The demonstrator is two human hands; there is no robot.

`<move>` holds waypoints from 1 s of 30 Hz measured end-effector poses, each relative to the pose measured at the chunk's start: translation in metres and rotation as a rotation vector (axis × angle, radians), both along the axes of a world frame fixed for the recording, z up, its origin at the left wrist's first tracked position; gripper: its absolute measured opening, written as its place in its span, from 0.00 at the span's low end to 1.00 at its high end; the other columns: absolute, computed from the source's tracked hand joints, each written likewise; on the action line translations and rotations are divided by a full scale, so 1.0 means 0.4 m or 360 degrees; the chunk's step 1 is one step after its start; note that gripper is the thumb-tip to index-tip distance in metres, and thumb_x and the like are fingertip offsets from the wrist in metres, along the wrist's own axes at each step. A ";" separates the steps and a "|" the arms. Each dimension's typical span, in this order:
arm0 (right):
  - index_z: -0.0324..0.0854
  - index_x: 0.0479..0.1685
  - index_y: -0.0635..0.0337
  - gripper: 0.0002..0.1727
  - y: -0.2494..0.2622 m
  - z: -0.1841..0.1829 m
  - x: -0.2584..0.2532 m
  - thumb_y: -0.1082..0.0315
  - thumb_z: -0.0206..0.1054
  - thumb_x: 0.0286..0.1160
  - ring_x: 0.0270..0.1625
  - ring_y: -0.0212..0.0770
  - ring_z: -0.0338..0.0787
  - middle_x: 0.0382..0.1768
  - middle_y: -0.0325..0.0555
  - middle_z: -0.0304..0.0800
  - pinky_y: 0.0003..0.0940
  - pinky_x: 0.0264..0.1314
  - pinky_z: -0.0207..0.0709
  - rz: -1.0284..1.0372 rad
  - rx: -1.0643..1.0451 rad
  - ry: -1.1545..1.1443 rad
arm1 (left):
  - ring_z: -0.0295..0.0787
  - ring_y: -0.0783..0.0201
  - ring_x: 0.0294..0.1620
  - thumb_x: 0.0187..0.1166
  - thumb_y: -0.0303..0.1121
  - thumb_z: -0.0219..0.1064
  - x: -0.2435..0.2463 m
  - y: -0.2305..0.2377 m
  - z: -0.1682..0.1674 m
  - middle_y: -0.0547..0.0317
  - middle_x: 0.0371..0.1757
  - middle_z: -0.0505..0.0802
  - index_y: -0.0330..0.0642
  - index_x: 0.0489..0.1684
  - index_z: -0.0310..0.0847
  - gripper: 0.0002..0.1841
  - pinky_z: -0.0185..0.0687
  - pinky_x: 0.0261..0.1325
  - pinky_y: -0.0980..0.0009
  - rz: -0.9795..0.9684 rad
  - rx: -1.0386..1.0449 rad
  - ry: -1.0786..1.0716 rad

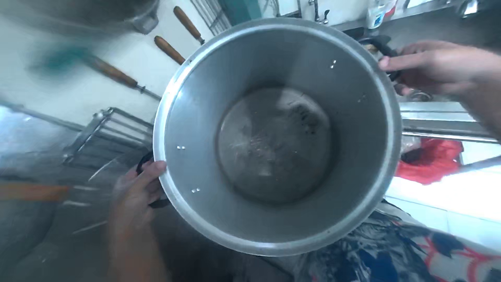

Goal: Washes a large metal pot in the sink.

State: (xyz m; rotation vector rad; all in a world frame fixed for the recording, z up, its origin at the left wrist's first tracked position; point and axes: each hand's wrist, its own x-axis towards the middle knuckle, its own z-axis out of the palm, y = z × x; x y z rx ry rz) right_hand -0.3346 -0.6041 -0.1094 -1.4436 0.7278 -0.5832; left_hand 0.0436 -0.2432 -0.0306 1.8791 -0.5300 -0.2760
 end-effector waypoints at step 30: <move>0.81 0.50 0.55 0.13 -0.638 -0.276 0.188 0.58 0.56 0.90 0.34 0.27 0.87 0.36 0.35 0.91 0.24 0.32 0.78 0.0304 0.0475 -0.0145 | 0.67 0.82 0.09 0.81 0.46 0.69 0.105 -0.460 0.005 0.77 0.14 0.77 0.56 0.42 0.81 0.08 0.66 0.12 0.83 0.0097 0.0273 -0.0075</move>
